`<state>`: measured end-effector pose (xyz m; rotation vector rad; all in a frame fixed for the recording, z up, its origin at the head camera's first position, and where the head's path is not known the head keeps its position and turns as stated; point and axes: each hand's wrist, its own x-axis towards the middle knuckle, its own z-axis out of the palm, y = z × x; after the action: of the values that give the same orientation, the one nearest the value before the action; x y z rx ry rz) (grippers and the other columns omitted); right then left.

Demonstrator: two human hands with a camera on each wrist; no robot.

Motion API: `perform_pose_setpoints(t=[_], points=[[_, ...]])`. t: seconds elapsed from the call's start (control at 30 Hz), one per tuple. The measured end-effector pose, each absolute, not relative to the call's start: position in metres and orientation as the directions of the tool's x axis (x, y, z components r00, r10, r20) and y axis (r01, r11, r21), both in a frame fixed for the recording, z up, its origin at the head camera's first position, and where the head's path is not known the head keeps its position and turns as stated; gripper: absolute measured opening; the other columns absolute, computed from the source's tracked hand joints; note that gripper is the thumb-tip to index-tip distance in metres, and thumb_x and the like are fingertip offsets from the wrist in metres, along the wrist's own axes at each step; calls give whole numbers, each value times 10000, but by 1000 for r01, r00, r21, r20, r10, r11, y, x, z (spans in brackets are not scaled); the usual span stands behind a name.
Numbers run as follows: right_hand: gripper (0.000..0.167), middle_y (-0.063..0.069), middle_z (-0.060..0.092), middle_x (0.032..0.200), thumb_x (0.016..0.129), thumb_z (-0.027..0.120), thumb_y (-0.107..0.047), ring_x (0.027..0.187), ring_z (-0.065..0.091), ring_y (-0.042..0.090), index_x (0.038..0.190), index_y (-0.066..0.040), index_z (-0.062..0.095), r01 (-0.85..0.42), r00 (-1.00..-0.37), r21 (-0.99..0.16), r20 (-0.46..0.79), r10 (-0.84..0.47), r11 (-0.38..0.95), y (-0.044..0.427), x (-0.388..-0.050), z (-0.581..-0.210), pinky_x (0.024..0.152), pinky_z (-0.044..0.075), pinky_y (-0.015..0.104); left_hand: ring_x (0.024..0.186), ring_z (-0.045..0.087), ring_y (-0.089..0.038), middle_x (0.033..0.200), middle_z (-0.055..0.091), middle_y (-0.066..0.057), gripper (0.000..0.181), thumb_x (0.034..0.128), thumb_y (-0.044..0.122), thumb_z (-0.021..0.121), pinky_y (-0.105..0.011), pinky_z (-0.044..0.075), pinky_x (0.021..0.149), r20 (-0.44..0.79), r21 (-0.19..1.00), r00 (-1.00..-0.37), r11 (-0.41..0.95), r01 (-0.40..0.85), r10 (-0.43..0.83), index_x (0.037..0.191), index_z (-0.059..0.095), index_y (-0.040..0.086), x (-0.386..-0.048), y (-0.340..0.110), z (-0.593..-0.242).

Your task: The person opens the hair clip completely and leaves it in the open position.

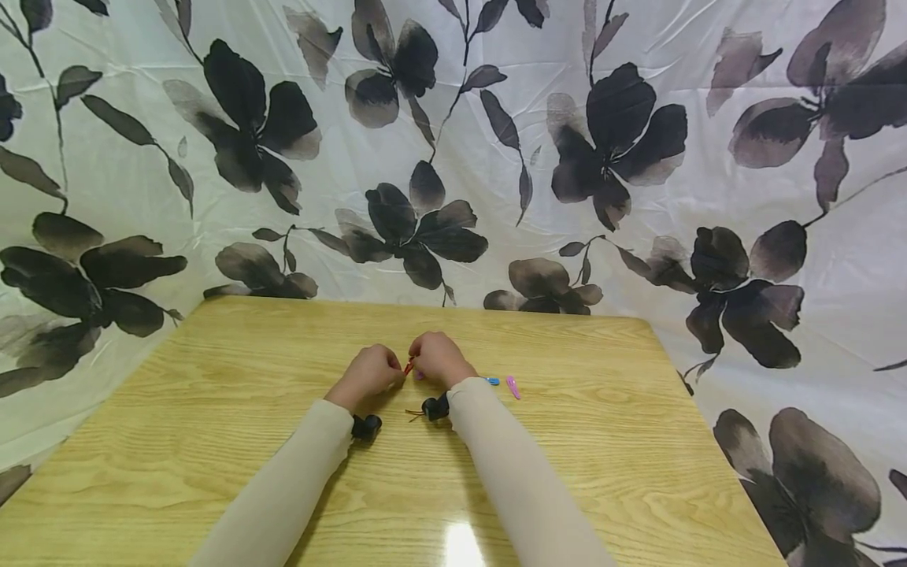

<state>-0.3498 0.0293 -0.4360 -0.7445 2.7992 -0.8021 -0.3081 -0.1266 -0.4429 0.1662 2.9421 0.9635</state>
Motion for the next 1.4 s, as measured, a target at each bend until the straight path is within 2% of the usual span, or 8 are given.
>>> perform_pose_setpoints(t=[0.1, 0.3, 0.4, 0.6, 0.77, 1.07, 1.27, 1.4], points=[[215, -17, 659, 661, 859, 615, -37, 583, 539, 94, 1036, -75, 730, -432, -866, -503, -1, -500, 749, 27, -350, -438, 607, 420, 213, 439, 309, -119, 465, 356, 48, 317, 761, 91, 633, -251, 257, 446, -12, 589, -994, 804, 83, 112, 501, 466, 161, -310, -125, -444], [183, -37, 628, 625, 853, 615, -29, 557, 523, 85, 985, -84, 729, -455, -858, -447, -9, -513, 770, 23, -351, -436, 591, 409, 204, 433, 238, -101, 458, 294, 58, 350, 763, 70, 591, -240, 215, 443, -8, 586, -993, 805, 93, 121, 491, 400, 180, -311, -124, -445], [170, -42, 607, 603, 838, 623, -10, 563, 516, 98, 950, -82, 729, -458, -856, -442, -16, -517, 771, 22, -350, -435, 575, 398, 206, 434, 251, -102, 460, 302, 57, 353, 768, 55, 588, -241, 218, 442, -9, 583, -992, 807, 95, 123, 491, 408, 176, -310, -124, -444], [164, -41, 624, 611, 872, 619, -40, 588, 538, 93, 981, -80, 734, -454, -859, -427, -22, -511, 782, 22, -350, -434, 645, 425, 213, 441, 259, -109, 467, 315, 45, 378, 809, 65, 622, -244, 230, 450, -18, 592, -991, 800, 94, 130, 501, 425, 163, -309, -124, -443], [140, -14, 667, 687, 871, 628, -29, 575, 552, 90, 948, -79, 734, -424, -870, -476, -22, -492, 770, 23, -349, -433, 670, 446, 229, 443, 295, -111, 470, 342, 44, 389, 836, 88, 646, -245, 259, 458, -17, 601, -991, 794, 94, 130, 511, 444, 157, -310, -125, -444], [128, 24, 704, 764, 908, 612, -47, 550, 620, 91, 863, -86, 724, -383, -877, -564, -27, -480, 732, 27, -349, -433, 553, 444, 203, 465, 358, -112, 488, 412, 40, 309, 844, 77, 618, -240, 302, 481, -12, 598, -991, 795, 98, 131, 555, 526, 133, -309, -128, -444], [145, 29, 699, 773, 937, 589, -66, 564, 637, 104, 877, -93, 719, -376, -874, -595, -26, -485, 710, 31, -349, -436, 534, 431, 214, 575, 497, -145, 625, 591, -1, 179, 848, 72, 606, -249, 396, 555, -7, 586, -989, 802, 113, 144, 678, 659, 88, -311, -130, -447], [160, 23, 702, 776, 955, 578, -92, 572, 638, 107, 894, -106, 725, -362, -875, -622, -30, -483, 695, 34, -348, -437, 532, 420, 220, 633, 541, -165, 712, 652, -34, 137, 850, 74, 614, -267, 437, 599, -16, 598, -989, 794, 108, 147, 740, 697, 75, -311, -132, -447]])
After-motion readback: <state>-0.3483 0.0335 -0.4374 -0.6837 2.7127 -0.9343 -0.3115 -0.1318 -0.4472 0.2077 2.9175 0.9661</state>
